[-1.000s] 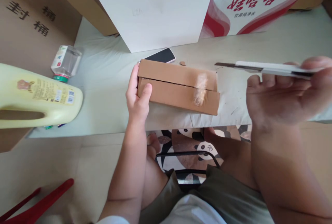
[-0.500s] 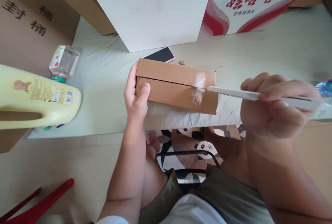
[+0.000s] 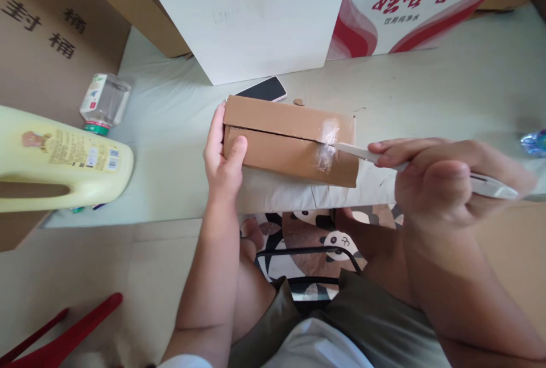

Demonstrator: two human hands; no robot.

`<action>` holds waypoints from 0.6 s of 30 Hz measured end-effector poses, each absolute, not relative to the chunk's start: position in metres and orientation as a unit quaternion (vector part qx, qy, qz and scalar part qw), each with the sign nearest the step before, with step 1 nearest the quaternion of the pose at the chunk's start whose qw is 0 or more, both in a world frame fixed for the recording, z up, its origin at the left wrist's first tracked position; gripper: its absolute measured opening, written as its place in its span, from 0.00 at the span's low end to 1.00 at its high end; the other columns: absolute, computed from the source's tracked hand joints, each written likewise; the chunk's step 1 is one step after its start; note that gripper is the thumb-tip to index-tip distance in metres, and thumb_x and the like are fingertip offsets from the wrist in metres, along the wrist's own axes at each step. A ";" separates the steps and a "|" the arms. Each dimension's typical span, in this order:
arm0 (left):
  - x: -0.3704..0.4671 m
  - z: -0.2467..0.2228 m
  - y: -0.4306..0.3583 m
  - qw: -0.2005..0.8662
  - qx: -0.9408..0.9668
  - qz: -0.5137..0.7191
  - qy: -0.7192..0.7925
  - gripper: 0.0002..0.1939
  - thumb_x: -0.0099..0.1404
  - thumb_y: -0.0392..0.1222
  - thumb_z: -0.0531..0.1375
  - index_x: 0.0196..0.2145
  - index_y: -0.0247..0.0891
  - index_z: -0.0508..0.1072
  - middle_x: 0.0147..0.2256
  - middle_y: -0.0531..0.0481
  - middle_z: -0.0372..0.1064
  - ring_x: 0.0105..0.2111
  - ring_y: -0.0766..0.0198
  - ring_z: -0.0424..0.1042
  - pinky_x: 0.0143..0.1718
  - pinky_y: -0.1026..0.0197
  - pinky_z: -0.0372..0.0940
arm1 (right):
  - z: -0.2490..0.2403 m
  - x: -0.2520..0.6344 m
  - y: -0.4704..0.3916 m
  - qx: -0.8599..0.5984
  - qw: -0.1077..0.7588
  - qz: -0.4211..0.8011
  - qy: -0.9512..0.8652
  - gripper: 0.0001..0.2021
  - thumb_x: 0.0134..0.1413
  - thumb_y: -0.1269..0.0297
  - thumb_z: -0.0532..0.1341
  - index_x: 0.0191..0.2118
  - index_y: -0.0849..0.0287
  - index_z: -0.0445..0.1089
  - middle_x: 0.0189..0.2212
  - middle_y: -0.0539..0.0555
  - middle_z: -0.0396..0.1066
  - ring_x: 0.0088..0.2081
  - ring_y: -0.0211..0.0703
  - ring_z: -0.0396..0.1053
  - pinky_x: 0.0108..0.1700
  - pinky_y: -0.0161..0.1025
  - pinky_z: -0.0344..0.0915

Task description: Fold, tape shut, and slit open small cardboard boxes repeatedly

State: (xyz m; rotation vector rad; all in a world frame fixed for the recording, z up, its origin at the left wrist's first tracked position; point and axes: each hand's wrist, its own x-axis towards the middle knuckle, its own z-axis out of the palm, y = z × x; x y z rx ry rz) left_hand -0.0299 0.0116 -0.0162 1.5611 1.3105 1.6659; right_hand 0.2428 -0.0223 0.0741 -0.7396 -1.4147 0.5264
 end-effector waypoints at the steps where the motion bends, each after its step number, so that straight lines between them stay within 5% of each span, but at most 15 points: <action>1: -0.030 -0.016 0.011 0.255 0.575 0.614 0.477 0.35 0.64 0.63 0.64 0.65 0.54 0.65 0.69 0.51 0.60 0.71 0.47 0.57 0.73 0.44 0.55 | 0.075 0.243 -0.021 -0.334 0.674 0.227 -0.619 0.15 0.63 0.57 0.64 0.26 0.57 0.72 0.23 0.48 0.74 0.29 0.42 0.79 0.37 0.45 0.81; 18: -0.029 -0.015 0.013 0.276 0.549 0.626 0.480 0.35 0.62 0.61 0.66 0.64 0.51 0.68 0.68 0.49 0.62 0.71 0.47 0.58 0.73 0.45 0.54 | 0.063 0.248 -0.003 -0.317 0.730 0.185 -0.576 0.18 0.63 0.58 0.65 0.23 0.58 0.71 0.19 0.45 0.73 0.24 0.38 0.77 0.31 0.39 0.80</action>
